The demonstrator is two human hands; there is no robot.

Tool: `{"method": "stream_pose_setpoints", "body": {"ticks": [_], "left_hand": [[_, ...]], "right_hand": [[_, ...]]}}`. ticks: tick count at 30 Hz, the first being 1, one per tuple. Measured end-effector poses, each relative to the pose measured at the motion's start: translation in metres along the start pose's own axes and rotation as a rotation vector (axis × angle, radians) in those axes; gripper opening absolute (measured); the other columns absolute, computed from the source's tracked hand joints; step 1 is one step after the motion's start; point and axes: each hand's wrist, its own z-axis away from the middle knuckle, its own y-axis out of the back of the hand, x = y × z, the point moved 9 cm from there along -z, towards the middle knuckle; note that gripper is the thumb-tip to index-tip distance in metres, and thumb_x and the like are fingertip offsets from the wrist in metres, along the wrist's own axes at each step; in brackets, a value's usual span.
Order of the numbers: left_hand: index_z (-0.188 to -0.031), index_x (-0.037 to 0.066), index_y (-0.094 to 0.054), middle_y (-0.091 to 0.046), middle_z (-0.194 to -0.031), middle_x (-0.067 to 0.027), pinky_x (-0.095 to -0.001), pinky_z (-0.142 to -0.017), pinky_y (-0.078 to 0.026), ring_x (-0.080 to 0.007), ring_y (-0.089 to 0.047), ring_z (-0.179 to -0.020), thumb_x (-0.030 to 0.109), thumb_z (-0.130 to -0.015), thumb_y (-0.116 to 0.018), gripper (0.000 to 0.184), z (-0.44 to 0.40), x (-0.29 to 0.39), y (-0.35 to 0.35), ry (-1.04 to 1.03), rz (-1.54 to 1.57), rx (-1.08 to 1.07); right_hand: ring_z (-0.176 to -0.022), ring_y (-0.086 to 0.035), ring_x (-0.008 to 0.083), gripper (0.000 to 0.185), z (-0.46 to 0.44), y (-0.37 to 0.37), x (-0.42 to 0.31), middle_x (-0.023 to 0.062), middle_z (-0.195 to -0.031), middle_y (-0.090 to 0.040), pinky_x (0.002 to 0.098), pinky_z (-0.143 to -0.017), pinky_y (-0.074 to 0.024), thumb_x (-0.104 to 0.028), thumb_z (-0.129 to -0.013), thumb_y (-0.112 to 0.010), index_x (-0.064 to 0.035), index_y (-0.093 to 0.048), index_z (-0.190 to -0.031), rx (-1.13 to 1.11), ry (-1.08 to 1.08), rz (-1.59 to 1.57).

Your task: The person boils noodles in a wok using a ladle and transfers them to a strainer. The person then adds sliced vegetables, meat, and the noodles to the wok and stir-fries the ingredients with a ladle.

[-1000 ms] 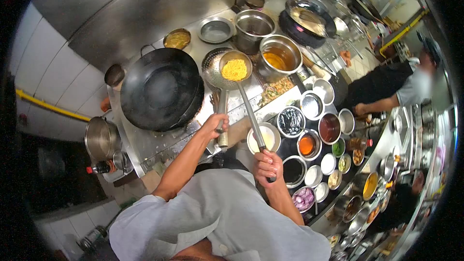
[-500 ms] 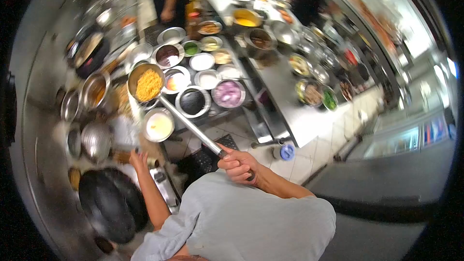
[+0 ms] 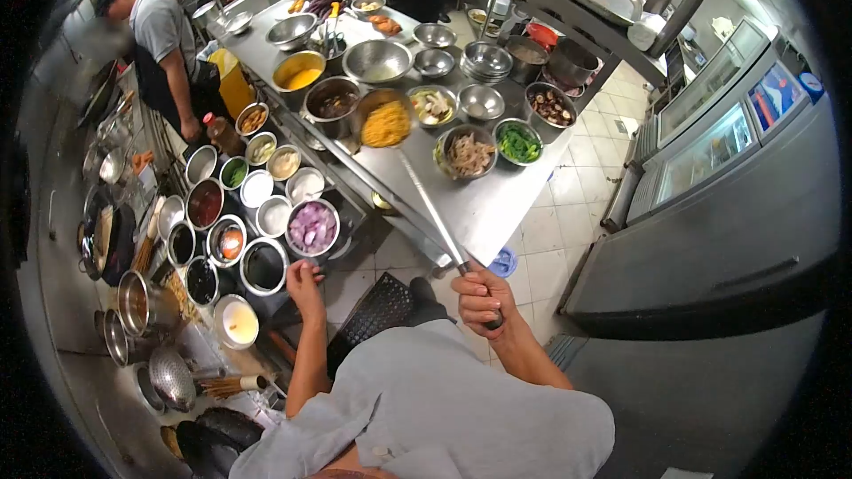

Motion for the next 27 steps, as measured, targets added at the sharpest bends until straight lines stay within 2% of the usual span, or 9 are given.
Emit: {"method": "stream_pose_setpoints", "body": {"ticks": [2,4,5,8,12,17,20,26,27], "left_hand": [[-0.104,0.002,-0.057,-0.062,-0.091,-0.0054,-0.026,-0.068,-0.052,-0.0132,-0.063,-0.081,0.018,-0.099,-0.057,0.017,-0.016,-0.01,-0.06,-0.013,-0.048,-0.098],[-0.104,0.002,-0.057,-0.062,-0.091,-0.0048,-0.026,-0.068,-0.052,-0.0126,-0.063,-0.08,0.018,-0.099,-0.057,0.016,-0.025,-0.013,-0.118,-0.015,-0.05,-0.145],[-0.104,0.002,-0.058,-0.061,-0.091,-0.0045,-0.0257,-0.068,-0.052,-0.0118,-0.062,-0.079,0.017,-0.098,-0.058,0.016,-0.027,-0.016,-0.145,0.029,-0.023,-0.173],[-0.103,0.002,-0.059,-0.063,-0.09,-0.0041,-0.025,-0.067,-0.051,-0.0103,-0.061,-0.077,0.016,-0.097,-0.059,0.015,-0.024,-0.016,-0.215,0.034,0.018,-0.251],[-0.101,0.001,-0.059,-0.063,-0.088,-0.0039,-0.0243,-0.067,-0.051,-0.0098,-0.061,-0.075,0.015,-0.097,-0.059,0.014,-0.025,-0.021,-0.261,-0.007,-0.08,-0.333],[-0.1,0.0,-0.059,-0.063,-0.087,-0.0046,-0.0238,-0.067,-0.051,-0.0104,-0.062,-0.074,0.013,-0.096,-0.06,0.013,-0.032,-0.027,-0.24,0.064,-0.067,-0.265],[-0.101,0.001,-0.058,-0.064,-0.086,-0.0053,-0.0245,-0.066,-0.052,-0.0114,-0.063,-0.074,0.013,-0.097,-0.06,0.013,-0.031,-0.037,-0.202,0.096,-0.021,-0.184],[-0.1,0.001,-0.058,-0.064,-0.086,-0.006,-0.0244,-0.064,-0.051,-0.0115,-0.062,-0.071,0.012,-0.097,-0.058,0.011,0.001,-0.048,-0.088,0.112,-0.178,0.08],[-0.1,0.001,-0.058,-0.063,-0.086,-0.006,-0.0239,-0.063,-0.05,-0.0116,-0.061,-0.071,0.013,-0.098,-0.057,0.012,0.011,-0.05,-0.068,0.126,-0.2,0.126]], "right_hand": [[-0.041,-0.045,0.0077,0.035,0.009,-0.003,-0.053,-0.0031,-0.061,-0.037,0.025,-0.038,-0.0431,-0.014,-0.102,-0.032,-0.0151,-0.035,-0.067,0.014,0.042,0.026],[-0.041,-0.045,0.0068,0.027,0.014,-0.001,-0.118,-0.0021,-0.063,-0.039,0.0254,-0.037,-0.0442,-0.012,-0.102,-0.031,-0.0068,-0.052,-0.085,0.135,0.258,0.219],[-0.04,-0.042,0.0053,0.03,0.015,-0.006,-0.146,-0.0015,-0.066,-0.04,0.0258,-0.037,-0.0451,-0.012,-0.102,-0.031,-0.0104,-0.057,-0.117,0.204,0.346,0.289],[-0.039,-0.036,0.0035,0.047,0.01,-0.014,-0.22,-0.0009,-0.068,-0.04,0.0208,-0.031,-0.0373,-0.004,-0.097,-0.034,-0.0257,-0.047,-0.137,0.402,0.44,0.489],[-0.038,-0.035,0.0025,0.035,-0.028,-0.02,-0.289,-0.0025,-0.068,-0.041,0.0196,-0.031,-0.0356,-0.008,-0.098,-0.038,-0.0222,-0.051,-0.127,0.277,0.371,0.348],[-0.038,-0.033,0.0021,0.026,-0.103,-0.029,-0.354,-0.0032,-0.068,-0.043,0.0177,-0.032,-0.0337,-0.011,-0.098,-0.045,-0.0193,-0.053,-0.122,0.175,0.331,0.136],[-0.04,-0.034,0.0021,0.038,-0.146,-0.011,-0.379,-0.0034,-0.069,-0.044,0.0177,-0.036,-0.0352,-0.01,-0.096,-0.048,-0.0194,-0.049,-0.133,0.283,0.247,0.263],[-0.047,-0.043,0.0073,0.073,-0.171,-0.019,-0.395,-0.0009,-0.066,-0.044,0.0247,-0.042,-0.04,0.001,-0.087,-0.046,-0.0169,-0.026,-0.155,0.634,0.474,1.595],[-0.047,-0.045,0.0114,0.083,-0.171,0.0,-0.409,0.0014,-0.068,-0.046,0.0285,-0.041,-0.0396,0.001,-0.084,-0.046,-0.018,-0.014,-0.159,0.692,0.478,1.658]]}}
